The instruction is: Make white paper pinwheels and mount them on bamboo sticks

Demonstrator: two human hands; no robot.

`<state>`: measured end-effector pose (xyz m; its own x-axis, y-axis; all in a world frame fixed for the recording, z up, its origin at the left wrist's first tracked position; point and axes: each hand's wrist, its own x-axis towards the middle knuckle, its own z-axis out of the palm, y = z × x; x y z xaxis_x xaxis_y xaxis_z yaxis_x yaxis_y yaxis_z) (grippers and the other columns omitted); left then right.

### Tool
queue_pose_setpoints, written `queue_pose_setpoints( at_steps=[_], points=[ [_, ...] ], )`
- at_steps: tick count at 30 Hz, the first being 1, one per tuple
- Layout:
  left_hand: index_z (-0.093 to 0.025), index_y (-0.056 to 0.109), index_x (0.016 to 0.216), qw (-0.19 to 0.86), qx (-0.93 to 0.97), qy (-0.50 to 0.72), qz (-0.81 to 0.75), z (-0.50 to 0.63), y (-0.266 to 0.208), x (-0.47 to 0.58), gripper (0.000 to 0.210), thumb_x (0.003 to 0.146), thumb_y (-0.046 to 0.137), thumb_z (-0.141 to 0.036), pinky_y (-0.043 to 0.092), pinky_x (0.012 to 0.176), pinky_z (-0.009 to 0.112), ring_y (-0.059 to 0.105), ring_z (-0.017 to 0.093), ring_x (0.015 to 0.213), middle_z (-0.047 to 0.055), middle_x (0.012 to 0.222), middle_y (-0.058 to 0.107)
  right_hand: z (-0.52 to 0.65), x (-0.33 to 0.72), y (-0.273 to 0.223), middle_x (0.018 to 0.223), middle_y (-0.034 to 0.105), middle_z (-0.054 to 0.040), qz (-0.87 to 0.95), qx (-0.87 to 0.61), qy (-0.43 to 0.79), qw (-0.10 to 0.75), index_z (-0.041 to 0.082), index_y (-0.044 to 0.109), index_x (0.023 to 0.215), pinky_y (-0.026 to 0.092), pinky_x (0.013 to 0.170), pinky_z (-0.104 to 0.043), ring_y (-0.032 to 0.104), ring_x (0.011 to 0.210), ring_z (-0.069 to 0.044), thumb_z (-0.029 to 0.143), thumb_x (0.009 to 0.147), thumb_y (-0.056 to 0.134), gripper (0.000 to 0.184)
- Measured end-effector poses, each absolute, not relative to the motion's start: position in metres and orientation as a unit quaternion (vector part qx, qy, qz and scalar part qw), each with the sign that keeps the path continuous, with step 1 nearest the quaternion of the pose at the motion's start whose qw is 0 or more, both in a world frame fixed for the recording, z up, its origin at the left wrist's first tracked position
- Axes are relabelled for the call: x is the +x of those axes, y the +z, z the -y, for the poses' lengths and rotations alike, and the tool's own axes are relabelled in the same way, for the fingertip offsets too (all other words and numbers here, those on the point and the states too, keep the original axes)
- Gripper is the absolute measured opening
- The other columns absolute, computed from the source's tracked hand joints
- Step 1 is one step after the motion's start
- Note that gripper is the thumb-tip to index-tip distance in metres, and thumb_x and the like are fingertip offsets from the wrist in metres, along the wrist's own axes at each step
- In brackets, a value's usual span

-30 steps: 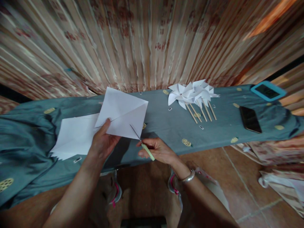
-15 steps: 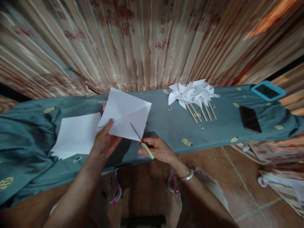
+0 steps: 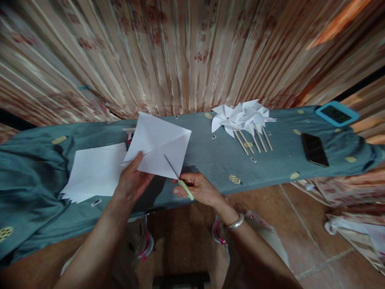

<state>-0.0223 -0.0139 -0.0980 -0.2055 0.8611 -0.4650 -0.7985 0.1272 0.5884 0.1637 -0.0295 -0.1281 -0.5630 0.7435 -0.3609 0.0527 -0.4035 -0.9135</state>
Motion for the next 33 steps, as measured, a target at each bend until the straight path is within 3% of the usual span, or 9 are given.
queue_pose_setpoints(
  at_steps=[8, 16, 25, 33],
  points=[
    [-0.013, 0.064, 0.107, 0.638, 0.045, 0.653, -0.405, 0.0166, -0.1023, -0.0191, 0.022, 0.086, 0.058, -0.011, 0.058, 0.064, 0.021, 0.069, 0.013, 0.071, 0.005, 0.088, 0.074, 0.0288, 0.1652, -0.1311, 0.063, 0.06, 0.0023, 0.502, -0.398, 0.726, 0.251, 0.014, 0.069, 0.083, 0.04, 0.048, -0.017, 0.048, 0.051, -0.005, 0.054, 0.062, 0.08, 0.048],
    [-0.012, 0.065, 0.097, 0.632, 0.035, 0.656, -0.412, 0.0162, -0.0988, -0.0181, 0.014, 0.087, 0.055, -0.009, 0.058, 0.063, 0.021, 0.068, 0.013, 0.069, 0.004, 0.085, 0.073, 0.0288, 0.1622, -0.1283, 0.057, 0.06, 0.0037, 0.478, -0.412, 0.733, 0.254, 0.014, 0.069, 0.079, 0.041, 0.047, -0.017, 0.049, 0.047, -0.004, 0.054, 0.057, 0.083, 0.048],
    [-0.013, 0.064, 0.11, 0.639, 0.044, 0.65, -0.408, 0.0169, -0.1001, -0.0171, 0.024, 0.087, 0.057, -0.01, 0.058, 0.066, 0.021, 0.069, 0.014, 0.071, 0.005, 0.087, 0.074, 0.0282, 0.1615, -0.1265, 0.057, 0.06, 0.0044, 0.478, -0.414, 0.732, 0.253, 0.015, 0.07, 0.081, 0.043, 0.047, -0.018, 0.051, 0.047, -0.005, 0.056, 0.054, 0.083, 0.051],
    [-0.012, 0.065, 0.105, 0.643, 0.04, 0.648, -0.407, 0.0169, -0.0995, -0.0165, 0.02, 0.088, 0.054, -0.009, 0.057, 0.065, 0.02, 0.069, 0.013, 0.069, 0.005, 0.084, 0.074, 0.0286, 0.162, -0.1264, 0.057, 0.06, 0.0033, 0.485, -0.421, 0.725, 0.25, 0.013, 0.068, 0.073, 0.041, 0.047, -0.018, 0.049, 0.048, -0.005, 0.058, 0.055, 0.081, 0.05]
  ],
)
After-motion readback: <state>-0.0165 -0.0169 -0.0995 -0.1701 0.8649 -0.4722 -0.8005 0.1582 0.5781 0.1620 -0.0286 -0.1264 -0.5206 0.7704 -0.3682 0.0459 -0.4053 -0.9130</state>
